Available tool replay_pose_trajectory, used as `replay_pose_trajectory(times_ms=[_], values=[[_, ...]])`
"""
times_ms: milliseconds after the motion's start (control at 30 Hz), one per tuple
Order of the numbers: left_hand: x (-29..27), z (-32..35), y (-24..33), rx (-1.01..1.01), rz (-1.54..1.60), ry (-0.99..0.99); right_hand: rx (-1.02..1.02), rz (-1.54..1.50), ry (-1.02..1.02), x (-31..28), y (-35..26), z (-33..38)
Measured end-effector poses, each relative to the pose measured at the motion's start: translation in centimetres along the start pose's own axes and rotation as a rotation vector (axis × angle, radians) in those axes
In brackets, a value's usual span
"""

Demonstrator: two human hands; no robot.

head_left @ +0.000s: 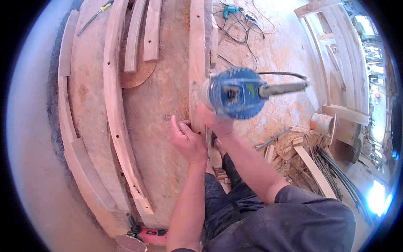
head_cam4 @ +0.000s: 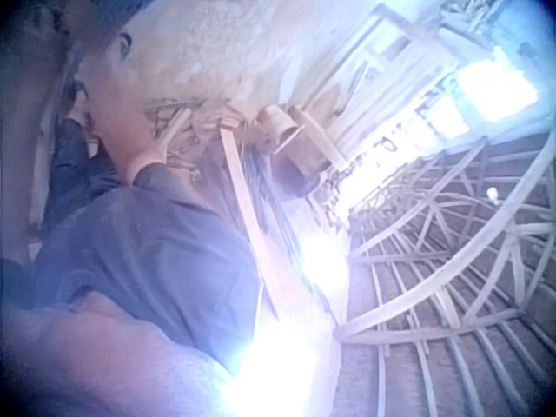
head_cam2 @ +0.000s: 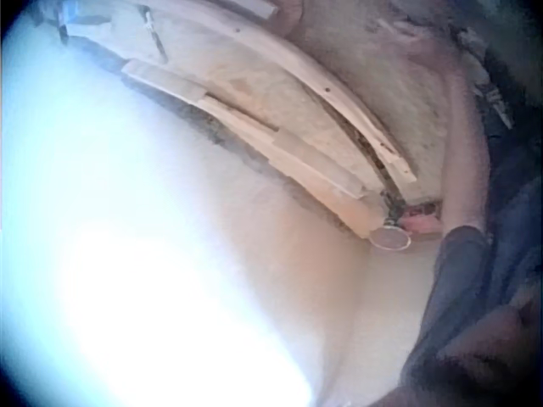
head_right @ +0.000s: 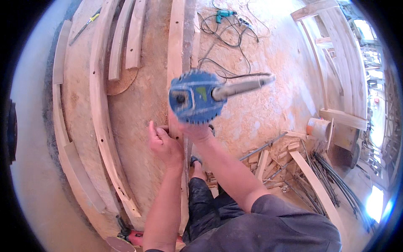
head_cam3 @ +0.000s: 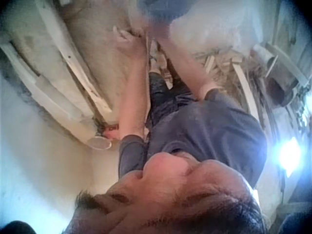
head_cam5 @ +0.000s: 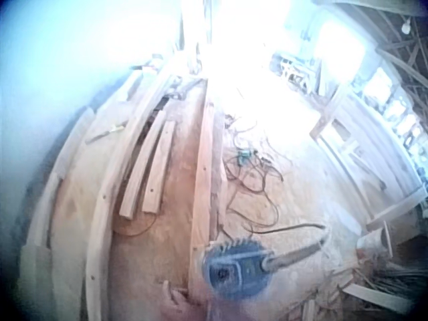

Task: The person uses a handheld electric router to smooth the edges of a long wooden plank on a workbench. They then switch to an angle grinder with an orange disc to further sand and smooth the wood's surface.

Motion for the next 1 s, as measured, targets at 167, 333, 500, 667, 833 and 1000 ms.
replay_pose_trajectory(times_ms=[167, 333, 500, 667, 833, 1000], values=[[2.2, 0.2, 3.1, 0.233, -0.307, -0.142, 0.425, -0.329, 0.131, 1.8, 5.9, -8.4], [4.2, 0.5, 5.4, 0.219, -0.501, -0.253, 0.449, -0.299, 0.242, 4.8, 10.1, -15.6], [4.3, 0.2, 3.7, 0.164, -0.551, -0.201, 0.549, -0.347, 0.331, 8.3, 14.4, -23.2], [4.2, 0.7, 3.7, 0.223, -0.682, -0.175, 0.537, -0.523, 0.276, 11.8, 17.6, -29.5], [4.2, 0.6, 3.5, 0.226, -0.682, -0.162, 0.587, -0.502, 0.283, 13.8, 20.3, -34.2], [4.1, 0.7, 3.6, 0.224, -0.740, -0.166, 0.563, -0.587, 0.266, 16.3, 22.9, -39.7]])
Point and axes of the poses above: each hand's wrist, its own z-axis away from the middle knuckle, its own x-axis out of the palm, y = z × x, the point moved 9 cm from there along -z, towards the middle knuckle, and after that the axes turned 12 degrees about z, right-handed, at the moved point
